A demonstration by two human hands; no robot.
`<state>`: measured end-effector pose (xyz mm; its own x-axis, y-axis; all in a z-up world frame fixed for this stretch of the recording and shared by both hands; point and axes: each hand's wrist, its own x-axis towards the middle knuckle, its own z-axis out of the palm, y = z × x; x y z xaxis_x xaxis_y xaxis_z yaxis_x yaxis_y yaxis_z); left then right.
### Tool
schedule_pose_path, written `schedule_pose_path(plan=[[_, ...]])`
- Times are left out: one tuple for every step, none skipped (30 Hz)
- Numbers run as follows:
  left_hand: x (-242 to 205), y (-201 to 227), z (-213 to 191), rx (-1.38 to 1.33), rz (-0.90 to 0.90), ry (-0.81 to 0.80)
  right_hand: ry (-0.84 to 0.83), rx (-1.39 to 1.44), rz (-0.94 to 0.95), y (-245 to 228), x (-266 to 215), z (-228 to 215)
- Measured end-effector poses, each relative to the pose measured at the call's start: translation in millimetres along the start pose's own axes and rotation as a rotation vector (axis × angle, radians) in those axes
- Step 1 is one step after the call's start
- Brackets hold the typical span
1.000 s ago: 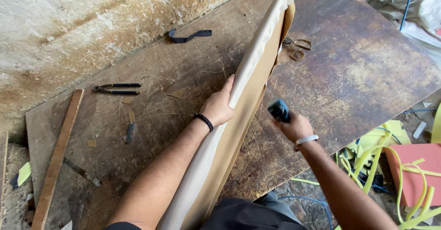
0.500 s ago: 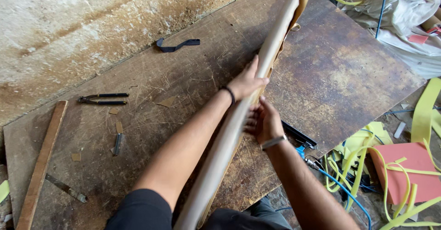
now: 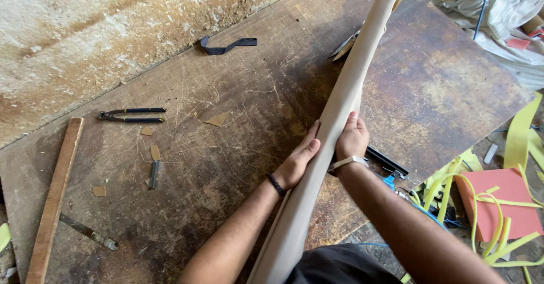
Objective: The person staples beige fabric onto a long wooden frame using a pneumatic staple gun. They repeatedly pull the fabric taut, align the edges, and drive staples along the length of the frame. The person rotates the frame to work on different sides and reloads the staple gun when needed.
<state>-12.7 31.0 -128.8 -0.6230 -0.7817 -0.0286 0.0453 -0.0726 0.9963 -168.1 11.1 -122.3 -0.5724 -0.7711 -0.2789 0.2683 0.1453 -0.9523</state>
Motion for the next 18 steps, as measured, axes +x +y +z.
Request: schedule_pose_path(plan=[[3,-2,0,0.056,-0.002,0.018,0.001,0.025,0.026,7,3,-1],[8,-4,-1,0.112,-0.004,0.037,0.002,0.05,0.052,14,6,0],[16,-8,0,0.162,-0.004,0.046,0.004,0.047,0.016,21,6,-1],[25,-11,1,0.237,0.035,0.042,0.007,0.044,-0.02,27,5,0],[42,-9,-4,0.32,0.083,0.042,0.001,0.048,-0.064,29,10,6],[61,-6,-6,0.402,0.131,0.042,-0.053,0.131,-0.109,30,12,10],[80,-2,-8,0.486,0.138,0.021,-0.108,0.218,-0.148,32,11,12],[101,4,-10,0.571,0.144,-0.001,-0.163,0.305,-0.187,34,10,15],[124,12,-11,0.703,0.159,0.005,-0.133,0.32,-0.145,36,7,17],[142,21,-12,0.834,0.173,0.01,-0.104,0.335,-0.103,37,6,19],[149,27,-15,0.967,0.186,0.028,-0.087,0.346,-0.06,37,6,23],[148,32,-18,0.848,0.184,0.046,-0.056,0.227,-0.022,36,8,26],[141,36,-23,0.73,0.177,0.061,-0.023,0.11,0.02,37,9,30],[131,39,-27,0.612,0.171,0.077,0.009,-0.008,0.061,38,10,33],[114,40,-28,0.54,0.046,0.049,-0.04,0.075,-0.003,40,12,32],[86,38,-28,0.467,-0.079,0.022,-0.089,0.158,-0.067,42,14,31],[63,41,-31,0.403,-0.198,-0.008,-0.136,0.253,-0.135,45,16,34],[55,48,-31,0.529,-0.265,0.007,-0.162,0.179,-0.105,49,15,34]])
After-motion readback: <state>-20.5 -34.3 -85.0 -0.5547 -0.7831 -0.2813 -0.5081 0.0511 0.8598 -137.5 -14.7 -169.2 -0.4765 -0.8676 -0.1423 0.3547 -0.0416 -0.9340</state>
